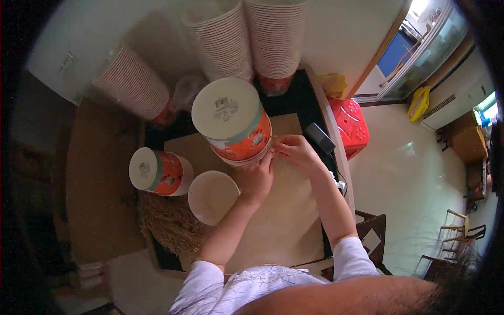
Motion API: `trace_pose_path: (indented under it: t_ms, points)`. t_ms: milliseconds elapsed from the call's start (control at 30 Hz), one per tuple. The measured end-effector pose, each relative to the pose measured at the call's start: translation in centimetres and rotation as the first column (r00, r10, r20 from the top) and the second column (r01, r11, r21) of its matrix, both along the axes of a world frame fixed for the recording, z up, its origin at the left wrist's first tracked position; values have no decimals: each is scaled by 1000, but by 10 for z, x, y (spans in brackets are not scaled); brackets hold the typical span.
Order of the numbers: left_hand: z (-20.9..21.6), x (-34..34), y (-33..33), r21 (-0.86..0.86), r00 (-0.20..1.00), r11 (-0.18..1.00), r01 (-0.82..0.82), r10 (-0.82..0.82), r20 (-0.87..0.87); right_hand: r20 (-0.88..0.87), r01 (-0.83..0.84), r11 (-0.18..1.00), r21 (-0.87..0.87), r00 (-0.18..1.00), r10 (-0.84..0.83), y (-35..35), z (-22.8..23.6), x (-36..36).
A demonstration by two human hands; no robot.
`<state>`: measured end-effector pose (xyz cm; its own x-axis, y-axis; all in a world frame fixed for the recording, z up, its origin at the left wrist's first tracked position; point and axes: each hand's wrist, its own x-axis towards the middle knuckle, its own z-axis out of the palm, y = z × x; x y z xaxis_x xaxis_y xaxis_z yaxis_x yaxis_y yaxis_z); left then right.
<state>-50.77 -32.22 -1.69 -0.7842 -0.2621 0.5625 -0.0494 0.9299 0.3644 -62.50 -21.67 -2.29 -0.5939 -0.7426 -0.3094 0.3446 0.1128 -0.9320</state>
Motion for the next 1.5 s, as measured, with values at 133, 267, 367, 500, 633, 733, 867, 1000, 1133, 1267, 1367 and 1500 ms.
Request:
trace_pose_path:
  t_ms: [133,267,367,500,633,733,867,1000,1133,1267,1367,1500]
  points:
    - [-1,-5,10,206,996,975,-83,76,40,-72,16,997,69,997,-11,-5,4,-1]
    - [4,-4,17,292,976,954,-62,-4,220,-97,68,997,-30,993,-71,-9,-16,-4]
    - [-1,-5,16,258,1000,966,-8,4,15,-133,117,993,-15,984,-118,-17,-15,1]
    - [-1,-5,19,278,998,961,12,-28,53,-79,191,981,-42,978,-194,-19,-3,10]
    - [-2,-5,23,285,999,958,25,-37,40,-123,211,978,4,970,-209,-18,-15,7]
    - [4,-2,21,277,998,960,30,-45,47,-175,223,975,-6,959,-221,-21,-9,10]
    - [-17,20,24,383,997,921,69,-71,-9,-84,207,977,-52,974,-210,-17,-10,13]
    - [-2,59,11,528,991,849,-21,-51,122,-261,372,916,-147,879,-399,-12,-25,7]
    - [26,77,-43,672,971,701,-240,157,183,-651,450,851,-273,564,-507,-13,10,27]
    - [-8,61,-115,668,927,729,-149,338,-163,-820,329,860,-391,300,-488,-47,90,64]
    - [13,50,-126,640,977,756,-133,208,-42,-926,289,913,-288,160,-343,-63,118,61]
    - [8,59,-116,571,985,813,-109,165,-48,-977,146,987,-60,195,-88,-77,116,31]
